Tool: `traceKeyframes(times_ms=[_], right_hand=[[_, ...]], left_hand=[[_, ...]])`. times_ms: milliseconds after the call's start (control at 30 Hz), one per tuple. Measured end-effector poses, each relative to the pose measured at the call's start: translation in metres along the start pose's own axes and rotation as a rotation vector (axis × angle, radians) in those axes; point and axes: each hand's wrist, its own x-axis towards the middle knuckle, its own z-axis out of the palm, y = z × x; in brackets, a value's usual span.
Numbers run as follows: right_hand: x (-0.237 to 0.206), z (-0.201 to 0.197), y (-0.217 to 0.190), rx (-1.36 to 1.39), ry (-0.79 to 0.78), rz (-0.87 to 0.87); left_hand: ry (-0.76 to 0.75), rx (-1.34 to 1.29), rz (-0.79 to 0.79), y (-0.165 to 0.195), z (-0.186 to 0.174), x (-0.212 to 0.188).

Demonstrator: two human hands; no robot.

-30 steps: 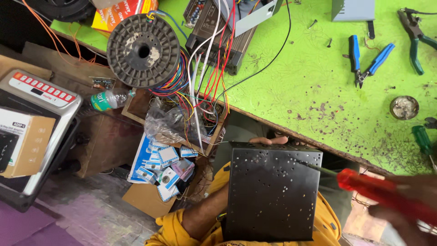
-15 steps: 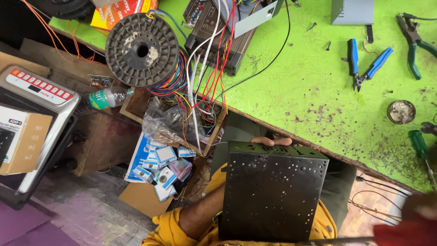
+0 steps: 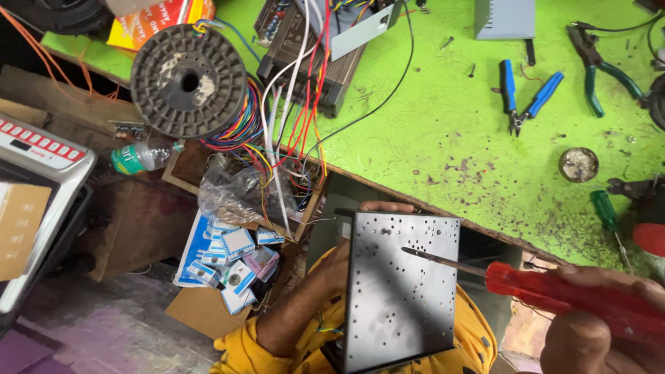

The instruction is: The person disassembles a black metal electronics enclosure using a red screwdriver, removes the cover to expose a green circuit board, then reassembles the enclosure by tightening screws. The person also hands the unit to a coworker and receives it back before continuing.

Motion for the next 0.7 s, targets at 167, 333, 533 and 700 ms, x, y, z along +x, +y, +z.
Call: traceKeyframes(times_ms=[167, 333, 533, 700], right_hand=[[-0.020, -0.005, 0.008, 0.016, 0.111, 0.081], [-0.057, -0.028, 0.056, 0.015, 0.262, 0.161], [-0.067, -0.083, 0.158, 0.020, 0.503, 0.126], [-0.056, -0.108, 0.142, 0.206, 0.614, 0.086]], left_hand=[[-0.023, 0.704, 0.123, 0.016, 0.002, 0.013], [-0.037, 0.548, 0.077, 0.034, 0.028, 0.032], [-0.247, 1.193, 0.413, 0.081, 0.074, 0.054], [-0.443, 1.453, 0.446, 0.101, 0.107, 0.069]])
